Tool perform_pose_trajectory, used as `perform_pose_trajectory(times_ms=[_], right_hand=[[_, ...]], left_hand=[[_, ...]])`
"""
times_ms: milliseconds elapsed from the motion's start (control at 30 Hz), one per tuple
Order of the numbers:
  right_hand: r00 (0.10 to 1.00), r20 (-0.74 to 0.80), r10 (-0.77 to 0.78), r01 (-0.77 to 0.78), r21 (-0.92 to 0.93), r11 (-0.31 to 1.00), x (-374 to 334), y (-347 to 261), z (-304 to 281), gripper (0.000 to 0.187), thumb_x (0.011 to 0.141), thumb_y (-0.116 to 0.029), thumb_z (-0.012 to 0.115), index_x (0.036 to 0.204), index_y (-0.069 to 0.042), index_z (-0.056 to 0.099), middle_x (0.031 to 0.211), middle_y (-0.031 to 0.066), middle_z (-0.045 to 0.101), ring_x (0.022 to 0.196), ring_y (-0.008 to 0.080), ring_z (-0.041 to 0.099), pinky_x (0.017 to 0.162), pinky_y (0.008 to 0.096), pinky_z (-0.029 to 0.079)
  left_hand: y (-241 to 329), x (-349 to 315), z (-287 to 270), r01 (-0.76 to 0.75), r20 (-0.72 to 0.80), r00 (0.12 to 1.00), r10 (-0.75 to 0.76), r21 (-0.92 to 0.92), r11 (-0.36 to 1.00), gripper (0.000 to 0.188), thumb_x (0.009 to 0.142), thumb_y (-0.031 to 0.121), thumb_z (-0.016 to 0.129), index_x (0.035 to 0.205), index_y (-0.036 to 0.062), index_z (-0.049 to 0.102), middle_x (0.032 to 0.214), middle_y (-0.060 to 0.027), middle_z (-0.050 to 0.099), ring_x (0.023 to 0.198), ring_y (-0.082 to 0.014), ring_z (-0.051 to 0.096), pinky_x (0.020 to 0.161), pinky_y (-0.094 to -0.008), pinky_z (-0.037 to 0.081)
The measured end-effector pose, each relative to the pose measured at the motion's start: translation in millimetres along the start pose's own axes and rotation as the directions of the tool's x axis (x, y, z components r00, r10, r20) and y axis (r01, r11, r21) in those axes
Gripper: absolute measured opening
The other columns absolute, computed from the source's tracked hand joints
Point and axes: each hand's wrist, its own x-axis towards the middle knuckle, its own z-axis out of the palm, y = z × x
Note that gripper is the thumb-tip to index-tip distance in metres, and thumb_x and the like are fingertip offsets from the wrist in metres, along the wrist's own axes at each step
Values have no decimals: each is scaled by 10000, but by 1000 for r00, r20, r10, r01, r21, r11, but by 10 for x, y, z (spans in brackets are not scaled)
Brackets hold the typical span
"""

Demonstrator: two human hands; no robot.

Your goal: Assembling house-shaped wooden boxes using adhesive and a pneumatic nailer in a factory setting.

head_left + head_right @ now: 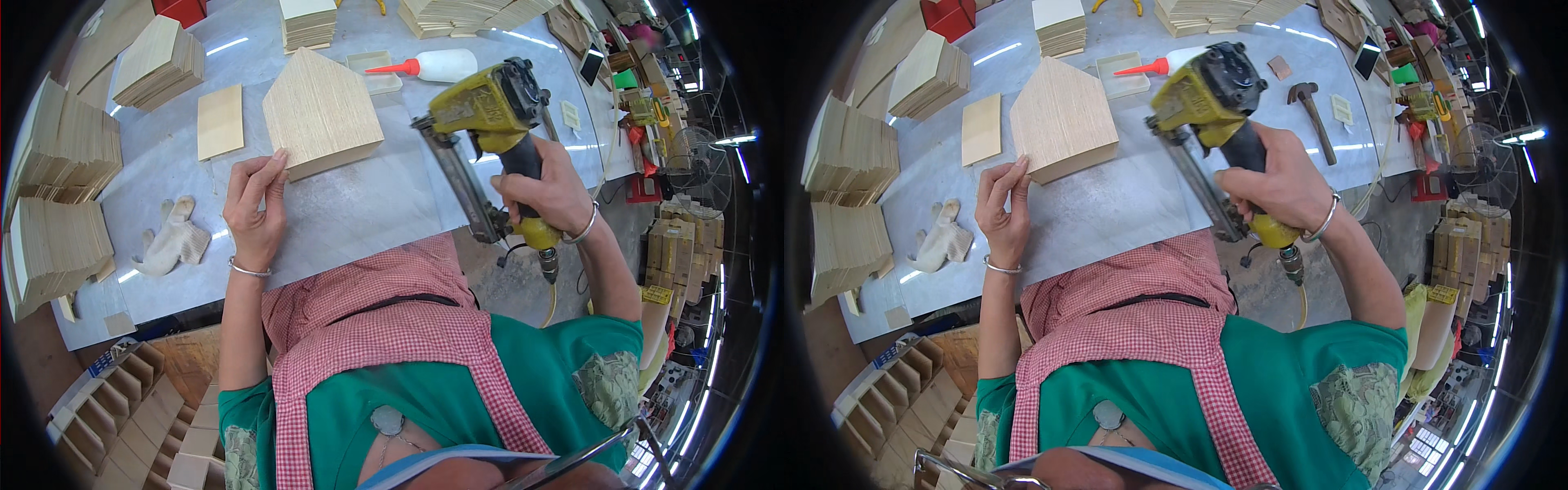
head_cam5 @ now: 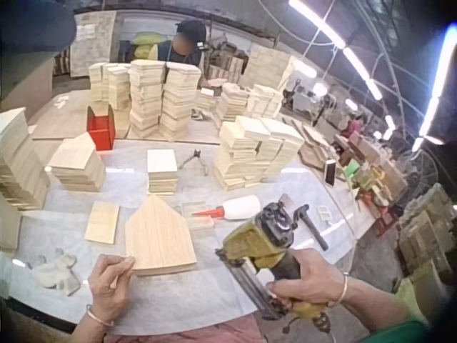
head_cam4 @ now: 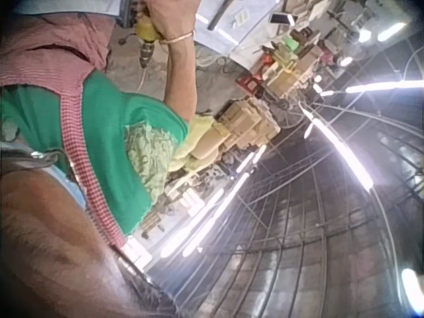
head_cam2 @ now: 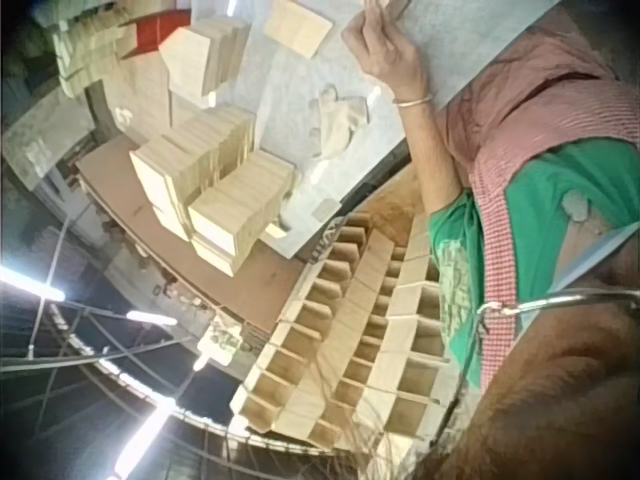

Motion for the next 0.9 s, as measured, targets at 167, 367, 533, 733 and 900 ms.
perform_pose_trajectory(times_ms=[167, 367, 533, 733, 900], right_hand=[[993, 111, -31, 42, -93, 995, 35, -116, 65, 271, 784, -117, 677, 949, 62, 559, 589, 28, 562, 472, 98, 558, 444, 255, 460], [991, 135, -6, 11, -41, 999, 31, -209, 129, 244, 757, -152, 655, 837, 60, 563, 552, 25, 564, 472, 78, 538, 454, 249, 443], [988, 156, 5, 6, -68, 998, 45, -205, 124, 254, 782, -122, 678, 927, 53, 563, 590, 37, 575, 472, 99, 564, 447, 248, 455], [984, 174, 34, -31, -20, 999, 84, -182, 112, 267, 777, -109, 671, 950, 63, 562, 605, 31, 572, 476, 95, 560, 447, 244, 446], [985, 171, 0, 16, -92, 996, 96, -194, 120, 246, 749, -120, 642, 896, 57, 554, 569, 32, 568, 462, 89, 547, 444, 245, 436]], left_hand=[[4, -8, 13, -1, 4, 1000, 1, 20, 1000, 254, 789, -43, 685, 1024, 51, 697, 872, -88, 621, 760, -181, 620, 635, -275, 511], [-6, -23, 16, -2, 10, 1000, 2, 31, 1000, 253, 796, -33, 681, 1034, 54, 696, 870, -86, 610, 753, -182, 614, 633, -273, 507], [-18, -37, 18, -8, 4, 1000, 8, 30, 1000, 260, 798, -31, 678, 1043, 54, 695, 867, -86, 605, 749, -181, 609, 628, -274, 503], [-7, -27, 22, 11, 17, 1000, -11, 33, 999, 257, 801, -29, 677, 1044, 50, 695, 859, -83, 600, 742, -178, 600, 628, -273, 501], [-22, -47, 16, 10, 27, 1000, -11, 21, 1000, 285, 807, -45, 667, 1076, 46, 686, 871, -71, 598, 774, -159, 585, 652, -264, 486]])
